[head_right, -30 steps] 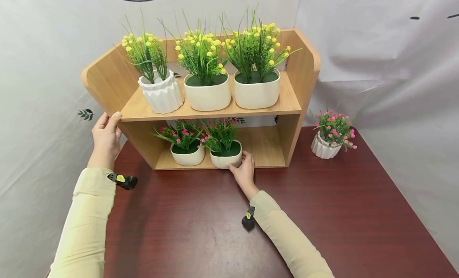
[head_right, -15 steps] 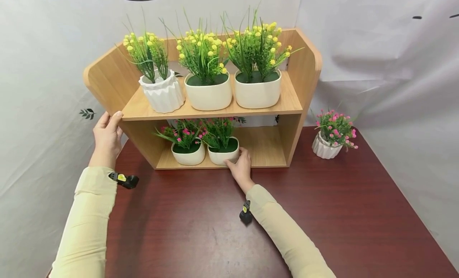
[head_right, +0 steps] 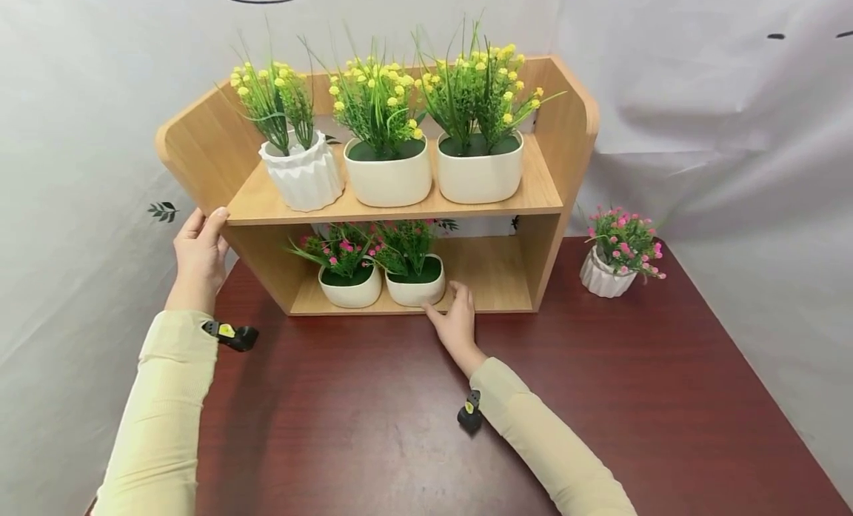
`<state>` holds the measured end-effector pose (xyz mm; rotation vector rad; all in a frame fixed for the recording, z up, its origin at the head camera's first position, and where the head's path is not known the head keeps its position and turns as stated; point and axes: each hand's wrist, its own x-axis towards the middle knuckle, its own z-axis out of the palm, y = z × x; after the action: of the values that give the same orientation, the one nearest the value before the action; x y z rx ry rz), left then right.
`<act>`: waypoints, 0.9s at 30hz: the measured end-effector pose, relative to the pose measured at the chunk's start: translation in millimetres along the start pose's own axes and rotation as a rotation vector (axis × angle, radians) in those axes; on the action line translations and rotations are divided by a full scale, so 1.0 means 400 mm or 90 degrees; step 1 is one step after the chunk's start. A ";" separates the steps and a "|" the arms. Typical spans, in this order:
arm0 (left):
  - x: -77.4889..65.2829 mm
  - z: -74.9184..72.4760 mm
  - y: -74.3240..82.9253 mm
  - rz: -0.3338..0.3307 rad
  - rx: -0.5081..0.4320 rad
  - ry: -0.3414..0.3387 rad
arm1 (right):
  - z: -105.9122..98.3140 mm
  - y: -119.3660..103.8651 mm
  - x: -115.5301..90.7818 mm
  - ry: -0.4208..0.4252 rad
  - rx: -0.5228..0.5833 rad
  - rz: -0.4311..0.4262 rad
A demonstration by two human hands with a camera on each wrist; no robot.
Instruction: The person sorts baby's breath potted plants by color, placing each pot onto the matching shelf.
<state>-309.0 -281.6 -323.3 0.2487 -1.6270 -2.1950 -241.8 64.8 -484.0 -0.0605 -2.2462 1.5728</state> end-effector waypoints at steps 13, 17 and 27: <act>0.001 -0.001 -0.004 -0.009 -0.021 0.000 | -0.125 -0.001 -0.079 0.019 0.000 -0.045; 0.000 0.002 -0.001 -0.014 -0.033 0.004 | -0.160 0.014 -0.104 0.049 -0.008 -0.070; -0.001 0.003 0.003 -0.018 -0.031 0.007 | -0.255 0.049 -0.137 0.133 -0.051 -0.110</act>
<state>-308.9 -280.8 -322.0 0.2712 -1.5710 -2.2470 -160.1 149.1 -488.2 -0.0491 -2.0915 1.3232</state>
